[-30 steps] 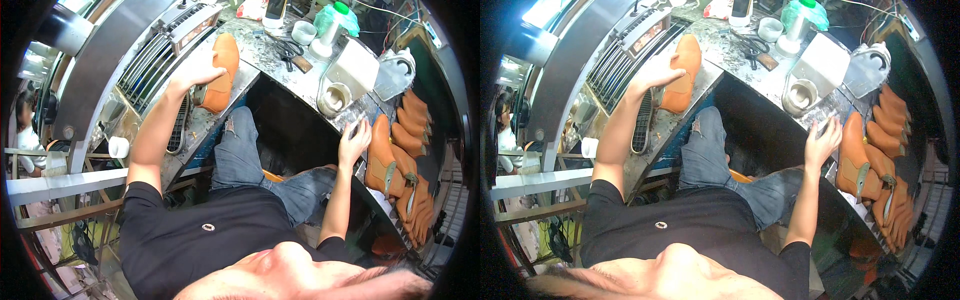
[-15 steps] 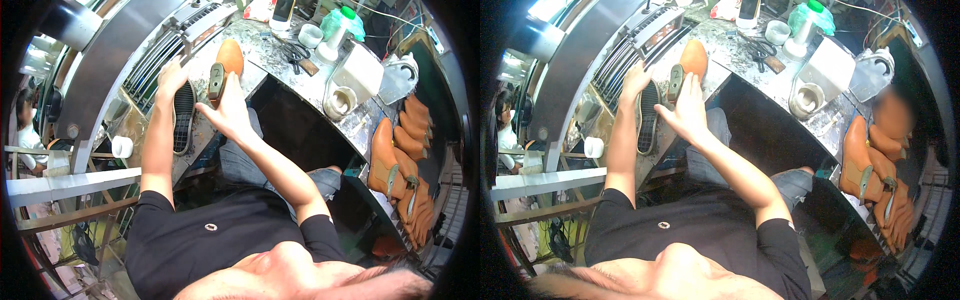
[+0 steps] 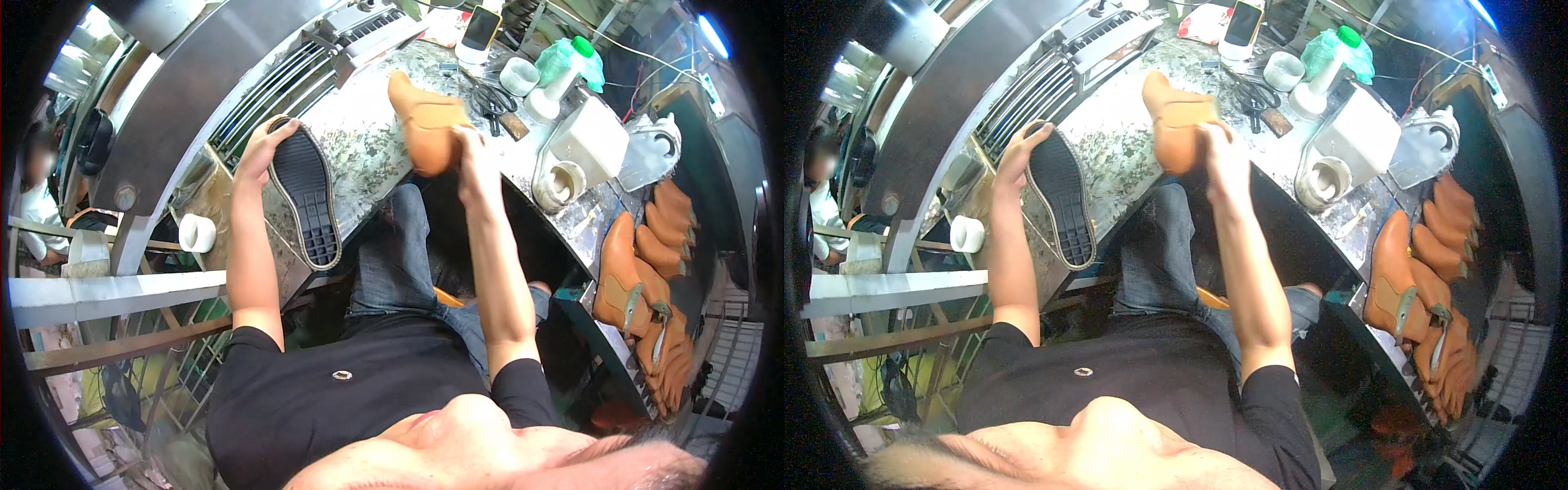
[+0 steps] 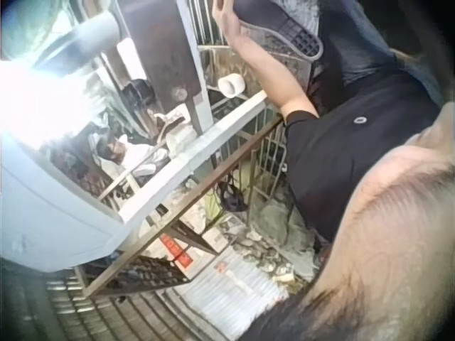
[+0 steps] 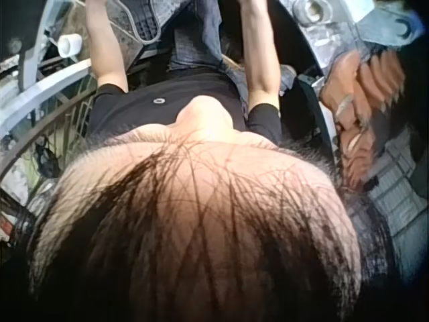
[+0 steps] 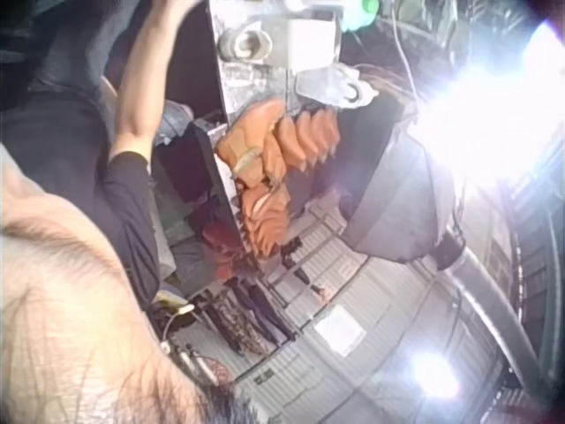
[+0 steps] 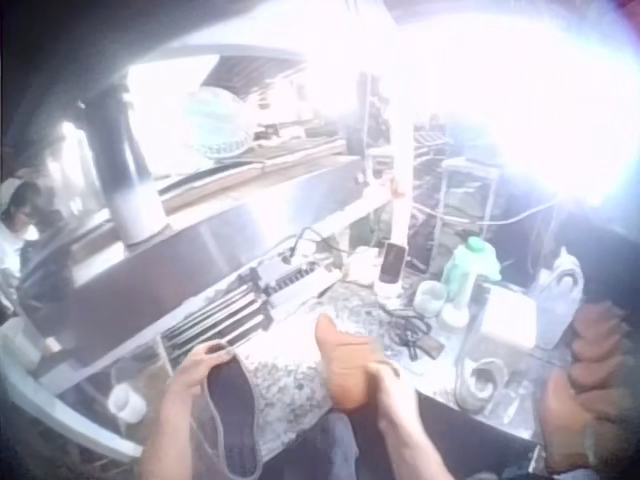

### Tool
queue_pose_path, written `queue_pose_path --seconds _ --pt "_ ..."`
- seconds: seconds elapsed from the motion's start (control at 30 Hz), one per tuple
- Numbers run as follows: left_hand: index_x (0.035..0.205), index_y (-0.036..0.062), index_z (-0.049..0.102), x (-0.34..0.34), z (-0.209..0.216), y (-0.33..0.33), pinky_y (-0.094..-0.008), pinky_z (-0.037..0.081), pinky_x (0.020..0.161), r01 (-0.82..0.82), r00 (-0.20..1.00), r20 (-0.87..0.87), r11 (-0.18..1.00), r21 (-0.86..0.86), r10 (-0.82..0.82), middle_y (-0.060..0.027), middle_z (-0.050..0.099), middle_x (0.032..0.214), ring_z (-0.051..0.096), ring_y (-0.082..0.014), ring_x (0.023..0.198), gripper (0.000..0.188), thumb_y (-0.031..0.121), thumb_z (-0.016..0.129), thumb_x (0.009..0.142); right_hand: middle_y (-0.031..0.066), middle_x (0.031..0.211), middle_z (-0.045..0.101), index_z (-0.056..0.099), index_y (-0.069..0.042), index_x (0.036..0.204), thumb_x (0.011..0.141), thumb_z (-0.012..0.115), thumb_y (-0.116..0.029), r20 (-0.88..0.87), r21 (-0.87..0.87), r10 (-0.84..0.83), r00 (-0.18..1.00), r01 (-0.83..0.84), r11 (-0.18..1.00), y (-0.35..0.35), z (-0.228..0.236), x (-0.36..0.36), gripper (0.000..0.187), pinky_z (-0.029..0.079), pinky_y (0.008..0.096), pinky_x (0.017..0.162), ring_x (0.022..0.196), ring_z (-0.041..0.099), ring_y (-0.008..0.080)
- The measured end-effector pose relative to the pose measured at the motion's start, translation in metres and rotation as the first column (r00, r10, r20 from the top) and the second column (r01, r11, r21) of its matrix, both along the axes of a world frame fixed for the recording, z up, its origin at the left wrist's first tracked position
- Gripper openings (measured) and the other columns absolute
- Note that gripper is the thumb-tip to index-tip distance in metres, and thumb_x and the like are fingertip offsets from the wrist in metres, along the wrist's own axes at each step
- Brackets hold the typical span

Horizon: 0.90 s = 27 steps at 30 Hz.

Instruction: The person applies glue to the edge of a brown shoe upper using a brush, then attaches a black sole to the glued area. The person repeats the gluing process on the shoe upper multiple times while seated at a workbench.

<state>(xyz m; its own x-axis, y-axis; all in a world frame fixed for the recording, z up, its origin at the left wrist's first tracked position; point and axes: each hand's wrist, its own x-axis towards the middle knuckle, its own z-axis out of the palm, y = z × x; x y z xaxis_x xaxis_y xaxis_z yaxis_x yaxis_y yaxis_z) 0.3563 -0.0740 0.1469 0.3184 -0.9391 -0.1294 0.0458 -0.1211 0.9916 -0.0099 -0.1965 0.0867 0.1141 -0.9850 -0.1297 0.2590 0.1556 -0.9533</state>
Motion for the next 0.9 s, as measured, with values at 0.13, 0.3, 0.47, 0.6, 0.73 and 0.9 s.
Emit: queue_pose_path --seconds 0.13,0.3,0.47,0.6,0.73,0.9 --pt "0.128 -0.0017 0.067 -0.016 -0.015 0.028 -0.0419 0.061 0.097 0.179 0.845 -0.476 0.968 -0.176 -0.243 -0.0192 0.073 0.123 0.072 -0.0278 0.116 0.037 0.029 0.063 0.108 0.0084 0.135 0.068 0.059 -0.001 0.143 0.099 0.071 -0.023 0.43 0.043 0.087 0.898 -0.116 0.992 0.067 0.006 -0.087 0.051 0.05 0.0413 0.111 0.126 0.065 0.0204" --pt "0.145 0.0002 0.053 -0.08 -0.031 0.04 -0.0614 0.052 0.112 0.226 0.642 -0.642 0.903 -0.366 -0.42 -0.0329 0.055 0.148 0.052 -0.0526 0.142 0.048 0.036 0.052 0.112 0.0146 0.147 0.06 0.042 0.0 0.156 0.089 0.082 -0.027 0.559 0.097 0.191 0.807 -0.292 0.951 0.146 -0.024 -0.173 0.083 0.045 0.045 0.119 0.137 0.06 0.0288" --pt "0.142 0.0025 0.054 -0.14 -0.031 0.018 -0.057 0.054 0.111 0.153 0.774 -0.548 0.934 -0.324 -0.317 -0.0242 0.065 0.138 0.059 -0.0404 0.137 0.077 0.069 0.032 0.109 0.0144 0.146 0.06 0.041 0.0 0.156 0.083 0.088 -0.021 0.203 0.095 0.147 0.968 -0.169 0.981 0.179 -0.016 -0.171 0.089 0.046 0.0433 0.117 0.133 0.061 0.0283" --pt "0.14 -0.0012 0.051 -0.192 -0.016 0.015 -0.0532 0.05 0.114 0.131 0.807 -0.495 0.915 -0.382 -0.322 -0.0256 0.065 0.137 0.063 -0.0362 0.132 0.084 0.072 0.026 0.108 0.0185 0.147 0.06 0.048 0.001 0.151 0.082 0.085 -0.003 -0.338 -0.301 0.114 0.934 -0.222 0.928 0.198 0.001 -0.163 0.079 0.045 0.0423 0.117 0.135 0.06 0.029" --pt "0.14 -0.0046 0.05 -0.22 -0.001 0.017 -0.0476 0.051 0.112 0.271 0.862 -0.286 0.858 -0.437 -0.418 -0.0246 0.065 0.137 0.066 -0.031 0.127 0.087 0.072 0.025 0.108 0.0265 0.15 0.06 0.051 0.0 0.148 0.083 0.088 -0.001 -0.33 -0.451 0.075 0.941 -0.227 0.863 0.215 -0.009 -0.154 0.076 0.047 0.0451 0.116 0.137 0.062 0.0364" --pt "0.139 -0.0075 0.052 -0.23 0.005 0.023 -0.0449 0.052 0.111 0.34 0.864 -0.215 0.843 -0.418 -0.455 -0.0243 0.065 0.138 0.067 -0.0279 0.126 0.09 0.071 0.023 0.109 0.0282 0.151 0.059 0.051 -0.002 0.147 0.083 0.088 0.001 -0.338 -0.528 0.017 0.941 -0.205 0.824 0.222 -0.021 -0.156 0.073 0.047 0.0463 0.117 0.139 0.06 0.038"
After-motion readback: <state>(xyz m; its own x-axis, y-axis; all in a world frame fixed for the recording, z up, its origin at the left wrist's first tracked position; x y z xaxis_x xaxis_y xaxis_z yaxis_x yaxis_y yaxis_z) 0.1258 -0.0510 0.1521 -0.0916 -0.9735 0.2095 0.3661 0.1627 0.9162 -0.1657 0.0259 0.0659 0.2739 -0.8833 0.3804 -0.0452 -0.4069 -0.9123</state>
